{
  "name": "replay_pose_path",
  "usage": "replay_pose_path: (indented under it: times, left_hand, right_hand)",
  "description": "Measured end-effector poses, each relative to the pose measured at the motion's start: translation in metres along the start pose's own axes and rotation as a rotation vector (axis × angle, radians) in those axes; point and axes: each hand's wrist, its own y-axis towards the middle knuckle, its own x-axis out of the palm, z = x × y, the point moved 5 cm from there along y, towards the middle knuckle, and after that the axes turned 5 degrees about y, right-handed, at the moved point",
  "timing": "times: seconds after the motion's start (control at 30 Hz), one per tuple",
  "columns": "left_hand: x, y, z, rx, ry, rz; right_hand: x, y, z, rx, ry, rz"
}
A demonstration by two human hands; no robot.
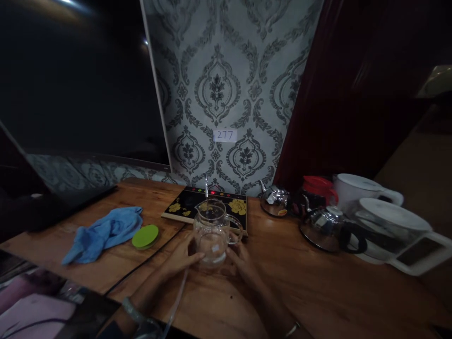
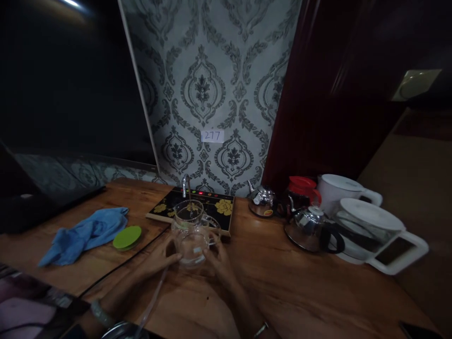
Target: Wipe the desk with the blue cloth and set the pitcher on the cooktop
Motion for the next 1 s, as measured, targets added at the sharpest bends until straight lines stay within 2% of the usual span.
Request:
replay_pose_path:
  times: [0.17,0.33,0.43,0.53,0.63,0.7,0.8,0.83,0.9,1.0]
  left_hand:
    - [0.005,-0.006,0.008,-0.026,-0.091,0.028]
    - [0.011,-0.01,0.015,-0.073,-0.232,0.052]
    - [0.01,-0.013,0.015,-0.095,-0.197,0.041]
    - [0.0,-0.014,0.01,-0.082,-0.173,-0.046]
    - [-0.026,-0.006,0.002,-0.088,-0.225,-0.114]
    - [-0.052,0.011,-0.004,-0.115,-0.127,-0.086]
    - [-0.091,0.053,-0.007,-0.082,0.17,0.089]
    - [-0.097,0.069,-0.007,-0.053,0.279,0.112]
    - [-0.099,0.104,-0.009,-0.009,0.485,0.079]
    - [-0.088,0.147,-0.021,0.021,0.777,-0.006]
  right_hand:
    - [-0.003,0.006,0.003,-0.04,0.015,0.002]
    - [-0.005,0.008,0.009,0.006,0.05,-0.041]
    - [-0.006,0.008,0.008,-0.005,0.047,-0.031]
    - [-0.003,0.006,0.004,-0.022,0.048,-0.017]
    - [-0.002,0.0,0.004,0.058,0.09,0.048]
    - [-0.003,-0.005,0.007,0.131,0.113,0.109]
    - [-0.005,-0.009,0.01,0.175,0.094,0.156]
    - [-0.006,-0.009,0.011,0.17,0.075,0.16]
    - [-0.01,-0.008,0.013,0.133,0.008,0.171]
    - [-0.018,-0.004,0.015,0.038,-0.151,0.197]
